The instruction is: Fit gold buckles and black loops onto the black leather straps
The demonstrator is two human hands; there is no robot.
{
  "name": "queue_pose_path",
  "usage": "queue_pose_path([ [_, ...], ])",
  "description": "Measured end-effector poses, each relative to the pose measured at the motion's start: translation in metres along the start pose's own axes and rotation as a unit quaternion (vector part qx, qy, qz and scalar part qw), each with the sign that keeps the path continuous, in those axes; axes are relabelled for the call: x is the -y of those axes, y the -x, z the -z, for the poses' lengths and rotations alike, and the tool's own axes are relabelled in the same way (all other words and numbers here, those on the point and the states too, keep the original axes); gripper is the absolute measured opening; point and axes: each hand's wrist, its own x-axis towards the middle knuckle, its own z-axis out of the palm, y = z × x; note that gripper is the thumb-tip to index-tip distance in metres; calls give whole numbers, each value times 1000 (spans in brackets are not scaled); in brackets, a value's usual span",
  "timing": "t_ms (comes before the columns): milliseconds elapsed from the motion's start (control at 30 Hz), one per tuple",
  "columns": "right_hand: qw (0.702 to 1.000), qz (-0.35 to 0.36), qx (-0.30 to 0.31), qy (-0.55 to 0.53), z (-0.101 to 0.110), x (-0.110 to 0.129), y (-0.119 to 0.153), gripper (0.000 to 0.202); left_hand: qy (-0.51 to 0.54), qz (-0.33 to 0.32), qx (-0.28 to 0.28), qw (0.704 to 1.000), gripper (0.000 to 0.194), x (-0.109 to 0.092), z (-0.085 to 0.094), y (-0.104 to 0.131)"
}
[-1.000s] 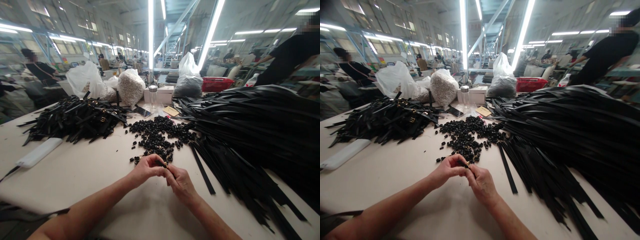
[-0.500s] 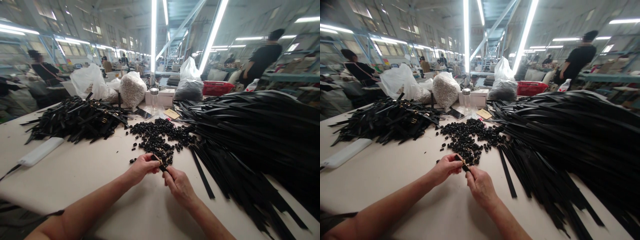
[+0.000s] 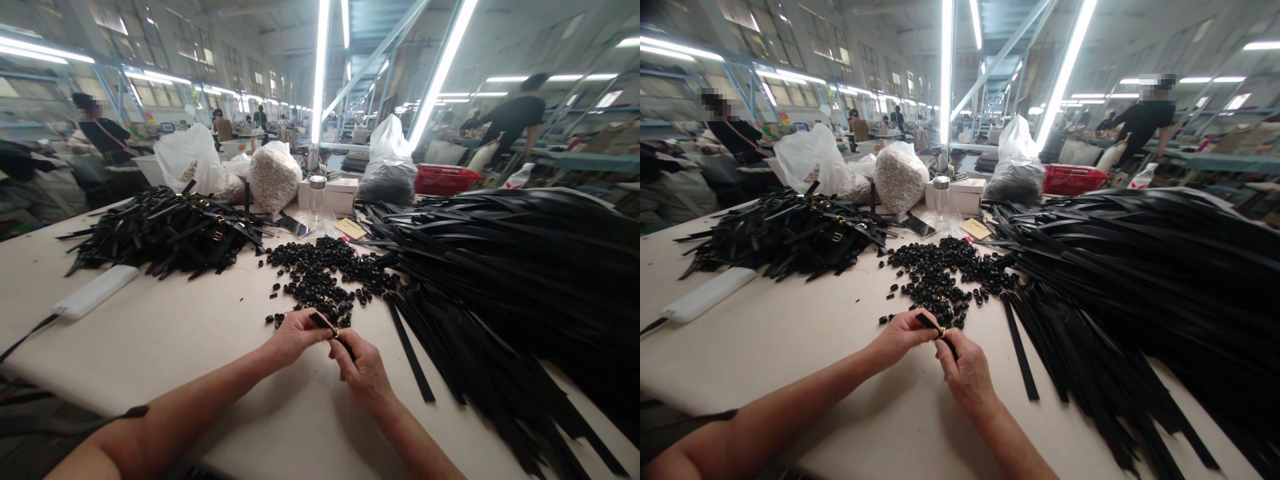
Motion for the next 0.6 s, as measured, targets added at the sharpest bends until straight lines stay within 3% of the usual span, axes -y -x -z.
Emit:
queue_pose_path([
  [167,1000,4,-29,7,8,4,-2,25,-80,-13,3,997,31,3,0,2],
  [400,999,-2,-34,13,15,7,-2,30,-72,-44,50,995,29,-9,-1,10],
  [600,999,30,-1,11,12,7,0,25,-14,45,118,992,35,-9,-1,10],
])
